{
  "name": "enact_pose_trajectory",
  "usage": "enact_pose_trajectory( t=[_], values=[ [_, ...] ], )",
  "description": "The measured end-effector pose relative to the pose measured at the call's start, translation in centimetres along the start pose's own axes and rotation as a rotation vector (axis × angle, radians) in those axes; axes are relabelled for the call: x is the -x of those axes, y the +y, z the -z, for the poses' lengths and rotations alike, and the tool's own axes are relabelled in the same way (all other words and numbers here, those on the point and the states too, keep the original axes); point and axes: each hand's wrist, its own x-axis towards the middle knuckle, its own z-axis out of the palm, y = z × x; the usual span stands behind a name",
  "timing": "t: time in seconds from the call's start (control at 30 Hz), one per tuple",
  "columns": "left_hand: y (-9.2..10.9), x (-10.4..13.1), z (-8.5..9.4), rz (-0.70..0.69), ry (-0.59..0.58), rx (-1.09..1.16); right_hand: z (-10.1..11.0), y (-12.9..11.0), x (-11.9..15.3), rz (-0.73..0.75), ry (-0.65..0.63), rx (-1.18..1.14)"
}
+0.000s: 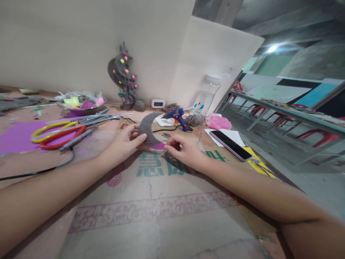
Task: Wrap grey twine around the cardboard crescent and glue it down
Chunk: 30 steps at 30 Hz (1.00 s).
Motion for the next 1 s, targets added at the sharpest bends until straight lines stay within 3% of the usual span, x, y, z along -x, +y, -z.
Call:
enact_pose_trajectory(
  t=[0.13, 0.2, 0.33, 0.47, 0.53, 0.67, 0.8, 1.0],
  values=[
    [0.0, 0.1, 0.2, -0.085, 0.05, -0.405, 0.1, -0.2, 0.4, 0.132, -0.008, 0.132],
    [0.0, 0.2, 0.2, -0.08, 0.04, -0.466, 0.1, -0.3, 0.6, 0.198, -0.022, 0.209],
    [0.0, 0.3, 0.0, -0.044, 0.074, -0.304, 0.0, -0.5, 0.8, 0.313, -0.082, 0.291],
    [-0.1, 0.1, 0.0, 0.03, 0.092, -0.134, -0.2, -0.8, 0.7, 0.43, -0.209, 0.251],
    [-0.2, 0.1, 0.0, 0.099, 0.118, -0.049, -0.1, -1.0, 0.7, 0.443, -0.211, 0.233],
    [0.0, 0.1, -0.1, 0.198, 0.153, 0.038, 0.3, -1.1, 0.7, 0.389, -0.122, 0.253],
    [0.5, 0.4, -0.3, 0.203, 0.16, 0.055, 0.3, -0.8, 0.2, 0.255, -0.051, 0.211],
    [0.9, 0.7, -0.5, 0.143, 0.098, 0.013, -0.2, -1.3, -0.6, 0.043, -0.105, -0.051]
  ],
)
